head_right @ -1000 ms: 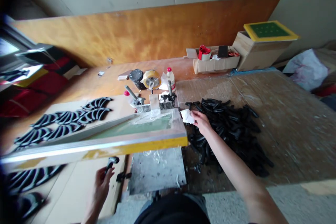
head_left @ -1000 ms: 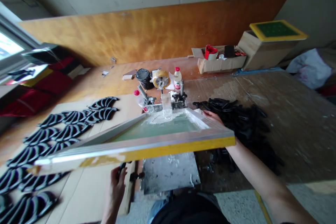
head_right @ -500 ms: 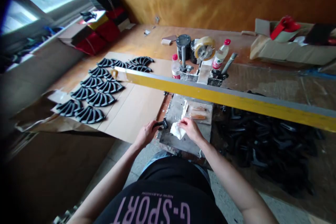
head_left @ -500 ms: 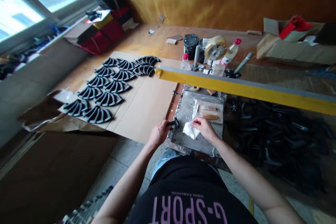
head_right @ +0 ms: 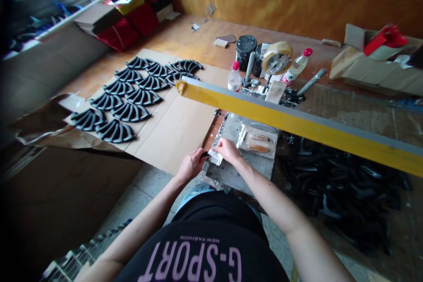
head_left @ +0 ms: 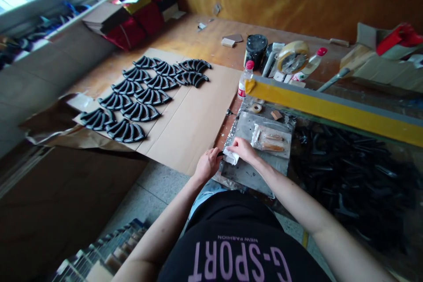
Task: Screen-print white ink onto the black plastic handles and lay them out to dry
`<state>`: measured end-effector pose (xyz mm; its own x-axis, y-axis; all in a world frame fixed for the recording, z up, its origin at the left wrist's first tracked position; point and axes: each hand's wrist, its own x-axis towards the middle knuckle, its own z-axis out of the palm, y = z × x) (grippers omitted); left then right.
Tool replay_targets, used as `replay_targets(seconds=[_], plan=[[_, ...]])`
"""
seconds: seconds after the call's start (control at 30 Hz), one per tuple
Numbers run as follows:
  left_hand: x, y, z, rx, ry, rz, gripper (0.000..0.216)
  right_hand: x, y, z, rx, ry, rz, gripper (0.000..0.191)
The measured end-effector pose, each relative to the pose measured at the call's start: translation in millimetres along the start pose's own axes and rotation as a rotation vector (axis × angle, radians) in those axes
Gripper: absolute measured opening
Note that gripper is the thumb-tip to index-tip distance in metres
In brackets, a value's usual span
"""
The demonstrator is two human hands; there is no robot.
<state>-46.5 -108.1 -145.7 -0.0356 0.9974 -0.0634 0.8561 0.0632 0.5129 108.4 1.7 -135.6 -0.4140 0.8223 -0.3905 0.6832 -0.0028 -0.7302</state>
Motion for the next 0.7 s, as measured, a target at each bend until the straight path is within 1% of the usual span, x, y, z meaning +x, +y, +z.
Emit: replay_targets(seconds=[0.17, 0.27, 0.37, 0.43, 0.5, 0.57, 0.63, 0.7], plan=[[0, 1, -1, 0.014, -0.01, -0.017, 0.008, -12, 10, -1, -0.061, -0.068, 0.019, 0.027], [1, 2, -3, 0.008, -0.014, -0.01, 0.008, -23, 13, -1, -0.077, -0.074, 0.024, 0.026], [1, 3, -4, -0.008, -0.012, -0.005, 0.007, -31, 17, -3, -0.119, -0.118, 0.006, 0.026], [1, 3, -4, -0.014, -0.005, -0.006, 0.007, -32, 18, -6, -0.108, -0.151, -0.005, 0.025], [1, 2, -3, -0.013, 0.0, -0.003, 0.008, -28, 17, -9, -0.044, -0.123, 0.001, 0.025], [1, 1, -1, -0.008, 0.001, -0.001, 0.009, -19, 13, -11, 0.014, -0.048, 0.014, 0.026], [1, 0, 1, -0.006, -0.002, -0.003, 0.01, -9, 7, -11, 0.015, -0.003, 0.02, 0.027], [1, -2, 1, -0.006, -0.01, -0.008, 0.011, -3, 2, -9, -0.019, -0.005, 0.015, 0.029]])
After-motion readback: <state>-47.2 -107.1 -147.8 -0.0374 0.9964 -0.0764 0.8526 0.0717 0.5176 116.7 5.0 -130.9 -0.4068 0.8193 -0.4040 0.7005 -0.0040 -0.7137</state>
